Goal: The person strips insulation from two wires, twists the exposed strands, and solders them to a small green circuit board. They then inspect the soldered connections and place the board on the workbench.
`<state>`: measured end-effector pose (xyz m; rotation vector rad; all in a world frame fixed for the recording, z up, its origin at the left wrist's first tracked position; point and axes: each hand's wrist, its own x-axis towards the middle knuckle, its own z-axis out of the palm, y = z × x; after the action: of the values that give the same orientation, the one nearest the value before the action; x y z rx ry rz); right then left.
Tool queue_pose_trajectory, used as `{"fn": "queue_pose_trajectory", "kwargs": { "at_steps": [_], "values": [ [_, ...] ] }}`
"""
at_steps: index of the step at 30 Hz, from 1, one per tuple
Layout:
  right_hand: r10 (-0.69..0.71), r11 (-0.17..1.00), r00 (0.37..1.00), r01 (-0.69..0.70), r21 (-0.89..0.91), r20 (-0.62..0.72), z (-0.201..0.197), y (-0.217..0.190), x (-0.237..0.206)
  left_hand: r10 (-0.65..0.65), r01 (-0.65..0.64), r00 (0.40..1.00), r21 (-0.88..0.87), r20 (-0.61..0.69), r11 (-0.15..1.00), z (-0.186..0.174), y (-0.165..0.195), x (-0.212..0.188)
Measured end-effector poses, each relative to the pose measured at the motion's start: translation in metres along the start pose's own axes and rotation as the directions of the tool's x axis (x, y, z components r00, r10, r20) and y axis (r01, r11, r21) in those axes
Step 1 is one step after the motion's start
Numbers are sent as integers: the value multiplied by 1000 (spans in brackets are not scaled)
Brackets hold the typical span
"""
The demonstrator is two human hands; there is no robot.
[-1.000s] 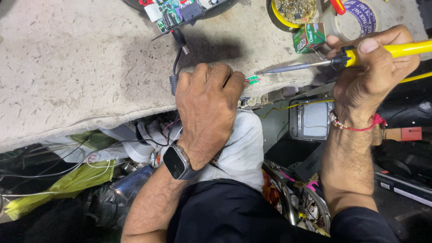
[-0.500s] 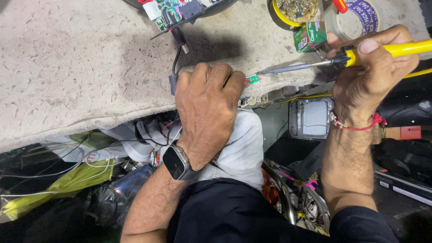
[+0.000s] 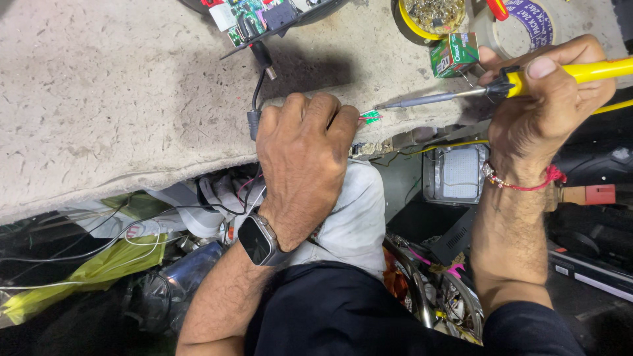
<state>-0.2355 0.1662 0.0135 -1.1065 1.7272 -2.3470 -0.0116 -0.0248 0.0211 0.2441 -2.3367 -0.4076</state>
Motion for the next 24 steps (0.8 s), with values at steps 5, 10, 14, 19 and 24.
{"fn": "queue_pose_trajectory", "kwargs": {
  "at_steps": [5,10,14,19,24],
  "values": [
    [-14,1000,1000,15,-22,16,1,0,1,4,-4,1000,4,-10,1000,1,0,0],
    [-24,999,1000,25,-32,19,4,-1,2,9,-9,1000,4,-8,1000,1,0,0],
    [-14,1000,1000,14,-21,8,6,-2,3,7,-7,1000,-1,-4,1000,0,0,0],
    [-11,1000,1000,11,-15,5,5,-1,2,10,-10,1000,1,-1,1000,-1,0,1],
    [-19,1000,1000,19,17,2,-4,2,1,15,-15,1000,3,-1,1000,0,-1,0]
  ]
}}
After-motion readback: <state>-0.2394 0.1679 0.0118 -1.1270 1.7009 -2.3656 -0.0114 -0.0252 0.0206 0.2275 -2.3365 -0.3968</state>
